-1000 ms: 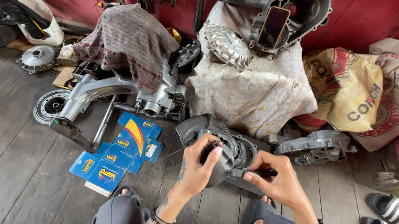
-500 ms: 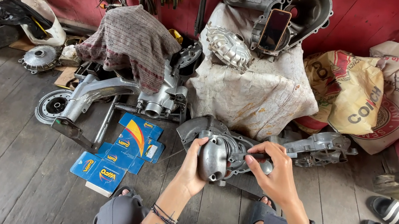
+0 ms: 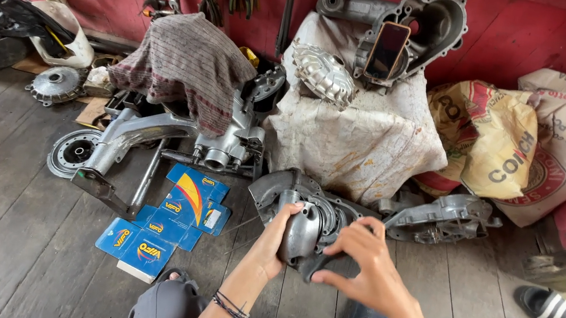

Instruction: The person sits on the floor and cleans a metallic engine casing using a small metal tool. They scrape the interior surfaces and edges of the part, rotating it to access different areas while surrounded by other disassembled engine components.

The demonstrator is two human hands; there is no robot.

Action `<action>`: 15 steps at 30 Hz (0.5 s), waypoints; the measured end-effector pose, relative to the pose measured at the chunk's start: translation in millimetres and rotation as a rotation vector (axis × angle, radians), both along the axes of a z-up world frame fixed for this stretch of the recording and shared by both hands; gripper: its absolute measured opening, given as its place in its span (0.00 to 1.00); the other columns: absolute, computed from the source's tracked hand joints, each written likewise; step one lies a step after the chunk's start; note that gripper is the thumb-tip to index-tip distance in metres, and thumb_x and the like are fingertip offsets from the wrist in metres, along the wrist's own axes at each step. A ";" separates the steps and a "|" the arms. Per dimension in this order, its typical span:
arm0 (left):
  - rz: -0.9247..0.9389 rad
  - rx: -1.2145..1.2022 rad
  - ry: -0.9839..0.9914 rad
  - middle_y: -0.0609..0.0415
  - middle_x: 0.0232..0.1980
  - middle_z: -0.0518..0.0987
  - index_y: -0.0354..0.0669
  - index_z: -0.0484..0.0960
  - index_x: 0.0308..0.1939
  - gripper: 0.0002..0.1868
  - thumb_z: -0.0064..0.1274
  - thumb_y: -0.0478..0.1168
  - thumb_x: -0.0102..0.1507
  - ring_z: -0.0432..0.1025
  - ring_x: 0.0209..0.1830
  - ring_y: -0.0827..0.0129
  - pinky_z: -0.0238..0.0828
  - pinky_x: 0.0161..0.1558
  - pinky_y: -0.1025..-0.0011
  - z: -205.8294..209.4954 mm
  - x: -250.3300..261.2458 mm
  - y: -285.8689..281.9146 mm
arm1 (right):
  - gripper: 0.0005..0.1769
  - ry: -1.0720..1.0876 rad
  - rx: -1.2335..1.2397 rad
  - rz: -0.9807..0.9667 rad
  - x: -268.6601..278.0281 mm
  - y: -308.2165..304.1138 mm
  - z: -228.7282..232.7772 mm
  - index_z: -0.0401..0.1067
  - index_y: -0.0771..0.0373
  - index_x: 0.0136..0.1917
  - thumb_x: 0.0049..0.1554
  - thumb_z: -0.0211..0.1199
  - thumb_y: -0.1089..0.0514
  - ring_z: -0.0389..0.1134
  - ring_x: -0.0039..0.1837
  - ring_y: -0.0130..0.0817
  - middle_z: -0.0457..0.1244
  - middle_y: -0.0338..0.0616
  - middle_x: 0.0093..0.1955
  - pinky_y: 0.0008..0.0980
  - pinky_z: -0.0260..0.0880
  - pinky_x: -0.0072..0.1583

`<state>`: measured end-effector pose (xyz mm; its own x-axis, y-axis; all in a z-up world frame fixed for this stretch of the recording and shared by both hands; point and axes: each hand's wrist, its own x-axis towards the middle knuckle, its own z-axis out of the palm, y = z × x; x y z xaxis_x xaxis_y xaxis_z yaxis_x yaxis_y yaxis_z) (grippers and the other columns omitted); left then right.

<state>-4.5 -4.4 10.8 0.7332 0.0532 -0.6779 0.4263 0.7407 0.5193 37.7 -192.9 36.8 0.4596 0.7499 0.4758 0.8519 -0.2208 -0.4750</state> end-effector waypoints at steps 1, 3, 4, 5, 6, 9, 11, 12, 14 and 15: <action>0.007 0.003 -0.003 0.56 0.38 0.80 0.54 0.79 0.44 0.16 0.56 0.55 0.58 0.74 0.35 0.67 0.68 0.36 0.69 1.1 -0.1 -0.1 | 0.24 -0.003 0.003 0.007 2.0 -0.4 1.4 0.72 0.55 0.39 0.47 0.73 0.34 0.65 0.42 0.29 0.65 0.31 0.37 0.46 0.53 0.68; -0.033 0.013 0.000 0.52 0.41 0.82 0.51 0.80 0.49 0.19 0.54 0.56 0.60 0.75 0.38 0.65 0.72 0.40 0.68 2.1 -0.6 -1.8 | 0.23 -0.056 0.029 -0.060 4.8 -2.9 3.0 0.76 0.54 0.41 0.45 0.74 0.35 0.67 0.45 0.28 0.67 0.31 0.39 0.43 0.52 0.69; -0.032 0.015 -0.001 0.52 0.41 0.82 0.51 0.80 0.49 0.19 0.54 0.56 0.60 0.75 0.38 0.65 0.72 0.40 0.68 3.8 -3.4 -3.3 | 0.23 -0.057 0.031 -0.059 11.0 -4.6 -0.3 0.76 0.54 0.41 0.45 0.74 0.35 0.67 0.45 0.28 0.67 0.31 0.39 0.43 0.52 0.69; -0.111 0.080 -0.013 0.52 0.42 0.81 0.51 0.79 0.49 0.19 0.52 0.57 0.61 0.75 0.38 0.65 0.71 0.40 0.68 5.9 -4.8 -5.6 | 0.23 -0.059 0.041 -0.161 17.2 -7.6 -2.7 0.74 0.54 0.40 0.47 0.72 0.35 0.68 0.46 0.28 0.67 0.30 0.39 0.41 0.51 0.69; -0.190 0.146 -0.024 0.53 0.42 0.80 0.51 0.78 0.48 0.20 0.50 0.58 0.62 0.74 0.37 0.65 0.71 0.40 0.69 8.4 -6.0 -8.1 | 0.22 -0.061 0.050 -0.263 23.5 -10.7 -4.9 0.73 0.53 0.40 0.48 0.70 0.35 0.68 0.47 0.27 0.67 0.30 0.40 0.38 0.51 0.69; -0.123 0.088 -0.041 0.49 0.41 0.82 0.49 0.77 0.47 0.19 0.51 0.57 0.62 0.75 0.34 0.63 0.72 0.34 0.67 1.8 -2.6 -12.6 | 0.28 -0.022 0.079 -0.233 22.1 -4.2 -11.0 0.73 0.53 0.40 0.49 0.63 0.27 0.67 0.43 0.27 0.67 0.31 0.37 0.41 0.53 0.66; -0.089 0.097 -0.059 0.51 0.41 0.80 0.50 0.77 0.45 0.17 0.51 0.56 0.62 0.74 0.36 0.64 0.70 0.37 0.67 -4.4 1.0 -9.7 | 0.28 -0.016 0.076 -0.175 10.3 1.3 -12.4 0.74 0.54 0.40 0.47 0.66 0.28 0.67 0.45 0.29 0.67 0.31 0.38 0.42 0.54 0.66; -0.049 0.101 -0.069 0.53 0.41 0.79 0.51 0.77 0.43 0.15 0.52 0.54 0.61 0.73 0.39 0.65 0.68 0.40 0.68 -7.7 2.7 -7.8 | 0.28 -0.001 0.069 -0.110 4.7 4.7 -13.5 0.75 0.55 0.41 0.46 0.68 0.29 0.66 0.47 0.30 0.67 0.31 0.39 0.43 0.54 0.66; -0.037 0.134 -0.011 0.53 0.51 0.79 0.53 0.78 0.53 0.21 0.51 0.55 0.60 0.73 0.48 0.64 0.68 0.47 0.67 4.9 2.5 -5.0 | 0.25 0.000 0.056 -0.104 4.0 5.1 -11.3 0.74 0.55 0.40 0.47 0.71 0.33 0.66 0.45 0.30 0.66 0.31 0.38 0.43 0.55 0.67; -0.027 0.164 0.056 0.54 0.61 0.79 0.55 0.79 0.63 0.30 0.51 0.55 0.58 0.73 0.58 0.64 0.69 0.55 0.66 10.5 0.6 -3.3 | 0.24 0.008 0.040 -0.100 1.9 5.5 -11.2 0.73 0.56 0.40 0.47 0.75 0.36 0.66 0.43 0.30 0.65 0.31 0.37 0.42 0.55 0.67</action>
